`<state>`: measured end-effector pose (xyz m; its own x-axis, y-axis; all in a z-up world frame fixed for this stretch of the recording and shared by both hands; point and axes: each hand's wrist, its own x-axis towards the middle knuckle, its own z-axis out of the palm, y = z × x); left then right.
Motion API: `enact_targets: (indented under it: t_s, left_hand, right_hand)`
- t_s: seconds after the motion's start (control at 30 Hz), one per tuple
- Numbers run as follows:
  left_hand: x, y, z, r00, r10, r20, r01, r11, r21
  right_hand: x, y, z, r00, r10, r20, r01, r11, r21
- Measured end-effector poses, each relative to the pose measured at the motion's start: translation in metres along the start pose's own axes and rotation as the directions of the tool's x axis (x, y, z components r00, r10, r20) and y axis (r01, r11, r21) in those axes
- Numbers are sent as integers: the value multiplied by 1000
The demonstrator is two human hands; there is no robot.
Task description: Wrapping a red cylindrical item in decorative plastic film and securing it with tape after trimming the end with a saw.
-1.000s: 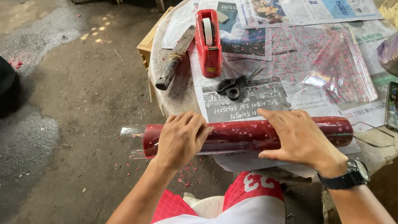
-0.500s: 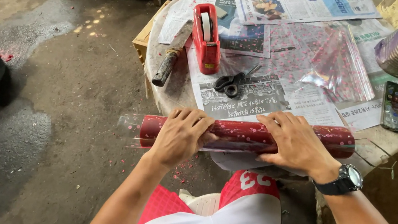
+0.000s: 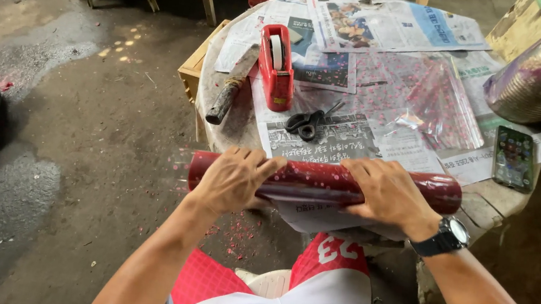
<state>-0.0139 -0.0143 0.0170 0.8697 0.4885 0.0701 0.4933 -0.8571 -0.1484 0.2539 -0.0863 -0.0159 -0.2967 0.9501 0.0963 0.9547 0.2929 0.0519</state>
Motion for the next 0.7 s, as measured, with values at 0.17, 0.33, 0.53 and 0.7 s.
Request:
enact_targets:
  t_s: [0.17, 0.33, 0.53, 0.7]
  left_hand:
    - [11, -18, 15, 996, -38, -82, 49, 991, 128]
    - [10, -29, 48, 989, -18, -144, 34, 994, 106]
    - [6, -24, 53, 938, 10, -345, 6, 999, 45]
    - [4, -18, 58, 917, -76, -391, 71, 997, -27]
  right_hand:
    - [22, 11, 7, 991, -38, -131, 25, 995, -102]
    - [26, 9, 24, 985, -4, -173, -9, 997, -78]
    - [24, 0, -13, 986, 32, -166, 31, 932, 362]
    - [21, 4, 2, 970, 62, -235, 60, 875, 480]
